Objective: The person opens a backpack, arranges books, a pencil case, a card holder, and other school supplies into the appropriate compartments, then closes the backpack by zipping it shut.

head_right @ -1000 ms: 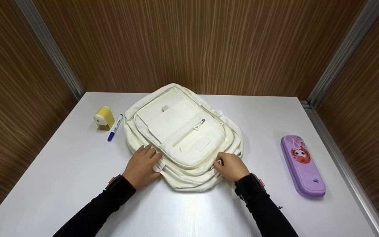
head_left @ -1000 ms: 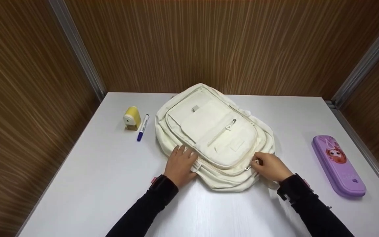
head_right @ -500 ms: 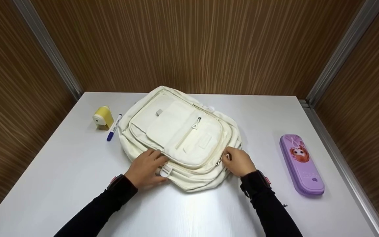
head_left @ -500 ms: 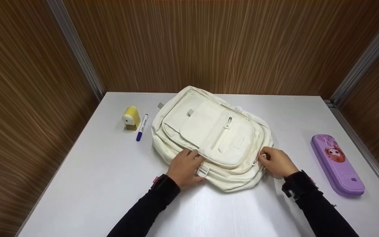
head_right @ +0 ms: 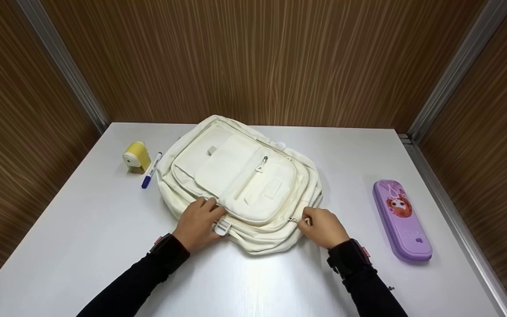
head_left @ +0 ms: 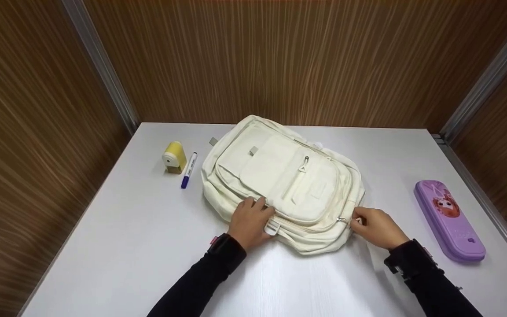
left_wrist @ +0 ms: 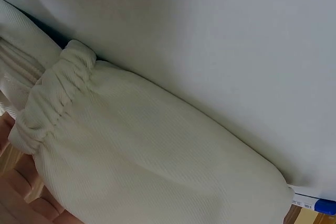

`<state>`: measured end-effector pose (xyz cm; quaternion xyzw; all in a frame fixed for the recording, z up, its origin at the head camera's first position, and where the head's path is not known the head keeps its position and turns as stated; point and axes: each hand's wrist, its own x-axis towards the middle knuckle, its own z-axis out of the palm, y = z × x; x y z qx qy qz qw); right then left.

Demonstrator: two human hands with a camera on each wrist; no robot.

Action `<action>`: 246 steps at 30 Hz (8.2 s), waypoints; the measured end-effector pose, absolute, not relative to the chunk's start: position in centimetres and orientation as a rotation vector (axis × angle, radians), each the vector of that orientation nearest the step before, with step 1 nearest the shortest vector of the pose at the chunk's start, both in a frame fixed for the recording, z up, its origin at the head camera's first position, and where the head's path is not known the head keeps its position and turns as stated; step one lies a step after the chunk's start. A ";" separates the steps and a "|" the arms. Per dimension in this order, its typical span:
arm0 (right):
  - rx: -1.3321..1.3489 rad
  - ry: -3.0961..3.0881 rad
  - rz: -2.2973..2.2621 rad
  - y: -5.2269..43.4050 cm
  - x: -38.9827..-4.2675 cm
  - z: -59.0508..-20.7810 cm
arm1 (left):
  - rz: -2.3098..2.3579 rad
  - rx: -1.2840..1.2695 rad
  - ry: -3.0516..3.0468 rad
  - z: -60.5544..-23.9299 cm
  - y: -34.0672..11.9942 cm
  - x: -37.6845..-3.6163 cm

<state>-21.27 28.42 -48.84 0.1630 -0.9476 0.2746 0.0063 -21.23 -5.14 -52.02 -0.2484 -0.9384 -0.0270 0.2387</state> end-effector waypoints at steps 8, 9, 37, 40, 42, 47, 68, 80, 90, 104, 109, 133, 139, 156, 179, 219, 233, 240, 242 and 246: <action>0.645 -2.861 0.796 26.8 -20.1 -48.3 | -0.089 -0.581 -2.627 -51.9 -3.6 -20.8; 0.656 -2.855 0.791 26.6 -20.0 -48.3 | -0.092 -0.567 -2.631 -51.9 -3.4 -20.8; 0.767 -2.828 0.524 17.7 -19.0 -47.9 | -0.136 -0.435 -2.634 -52.2 -2.0 -20.5; 0.816 -2.848 0.574 16.9 -19.0 -48.2 | -0.146 -0.440 -2.645 -52.2 -2.0 -20.5; 0.841 -2.848 0.600 16.1 -19.1 -48.4 | -0.144 -0.438 -2.648 -52.1 -2.1 -20.6; 0.846 -2.835 0.637 14.2 -19.5 -48.6 | -0.124 -0.502 -2.641 -51.9 -2.4 -20.3; 0.984 -2.809 0.701 9.5 -21.1 -48.5 | -0.264 -0.656 -2.575 -52.0 -6.6 -20.2; 0.710 -2.737 0.855 18.9 -23.6 -46.6 | -0.084 -0.801 -2.589 -51.4 -5.6 -18.9; 0.531 -2.984 0.579 25.5 -27.2 -48.4 | -0.020 -0.730 -2.599 -51.5 -2.2 -17.7; 0.472 -3.047 0.421 26.2 -25.4 -49.1 | -0.041 -0.766 -2.610 -52.3 -2.5 -18.7; 0.494 -3.009 0.362 25.7 -24.6 -49.2 | -0.004 -0.761 -2.580 -52.4 -3.3 -19.3; 0.620 -2.980 0.274 21.4 -20.9 -48.8 | 0.059 -0.497 -2.624 -52.1 -9.0 -22.1; 0.666 -2.949 0.344 22.4 -21.2 -48.2 | -0.026 -0.504 -2.641 -50.9 -7.8 -20.8; 0.552 -3.090 0.589 27.0 -23.9 -49.2 | -0.185 -0.700 -2.936 -51.2 -3.1 -17.9; 0.523 -3.062 0.295 21.7 -20.4 -49.2 | -0.308 -0.580 -2.880 -50.7 -8.5 -20.7; -0.374 -3.109 0.359 44.0 -18.8 -48.6 | -0.296 -0.835 -2.522 -49.9 -3.2 -21.2; -0.389 -3.166 0.456 44.8 -18.3 -49.0 | -0.424 -0.824 -2.400 -45.8 -3.7 -21.9; -0.225 -3.103 0.462 43.1 -18.3 -49.0 | -0.528 -0.770 -2.315 -43.2 -4.0 -22.6; -0.159 -3.085 0.481 42.1 -18.1 -48.7 | -0.547 -0.736 -2.292 -42.7 -3.9 -22.7; 0.011 -3.032 0.509 39.1 -17.8 -47.7 | -0.561 -0.673 -2.269 -42.3 -3.9 -22.8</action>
